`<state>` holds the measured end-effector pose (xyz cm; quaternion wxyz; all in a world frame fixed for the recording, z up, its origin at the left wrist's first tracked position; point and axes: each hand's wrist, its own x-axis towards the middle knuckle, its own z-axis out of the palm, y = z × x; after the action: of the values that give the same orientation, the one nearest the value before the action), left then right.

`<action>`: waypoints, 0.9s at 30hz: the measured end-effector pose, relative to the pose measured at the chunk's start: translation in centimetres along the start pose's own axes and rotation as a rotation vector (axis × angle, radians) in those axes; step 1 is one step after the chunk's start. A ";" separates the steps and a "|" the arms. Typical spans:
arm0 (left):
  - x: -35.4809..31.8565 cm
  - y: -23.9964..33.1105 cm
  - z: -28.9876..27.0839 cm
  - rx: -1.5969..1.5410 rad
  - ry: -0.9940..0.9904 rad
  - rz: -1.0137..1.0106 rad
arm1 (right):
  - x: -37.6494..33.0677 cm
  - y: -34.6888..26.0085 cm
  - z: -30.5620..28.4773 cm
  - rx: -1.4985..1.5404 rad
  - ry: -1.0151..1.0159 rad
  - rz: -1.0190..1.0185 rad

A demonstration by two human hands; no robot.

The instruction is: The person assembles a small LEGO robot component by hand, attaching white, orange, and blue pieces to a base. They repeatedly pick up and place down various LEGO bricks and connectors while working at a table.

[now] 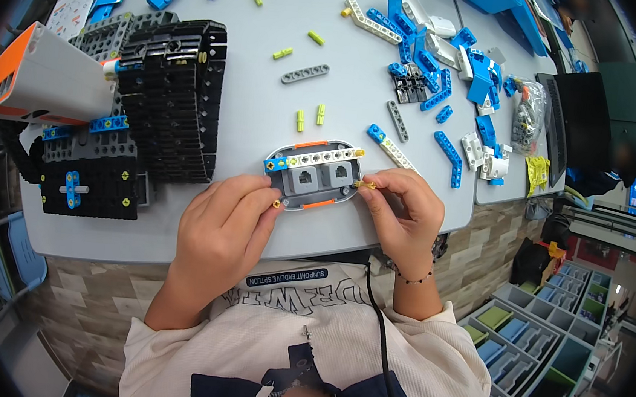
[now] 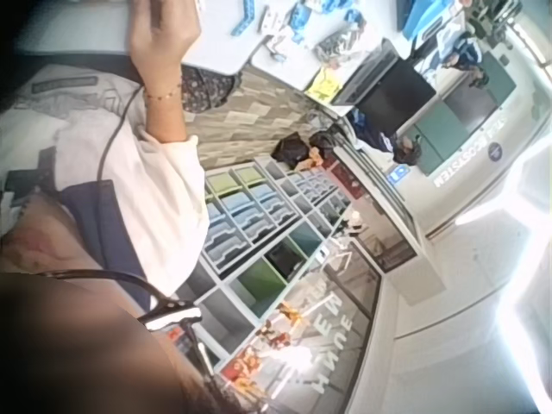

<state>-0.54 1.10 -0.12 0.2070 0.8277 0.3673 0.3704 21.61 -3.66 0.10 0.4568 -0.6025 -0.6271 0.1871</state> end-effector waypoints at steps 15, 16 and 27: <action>0.1 0.0 -0.1 -0.007 0.003 0.017 | 0.3 -0.4 0.0 -0.153 -0.038 -0.056; 0.1 0.0 -0.1 -0.009 0.009 0.015 | 0.2 -0.4 0.0 -0.157 -0.046 -0.049; 0.0 -0.1 0.2 -0.032 0.041 -0.014 | 0.1 1.5 -1.9 -0.545 0.193 -0.112</action>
<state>-0.41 1.12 -0.33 0.2154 0.8139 0.3712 0.3917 23.98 -3.83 -0.05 0.3452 -0.6826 -0.6401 -0.0721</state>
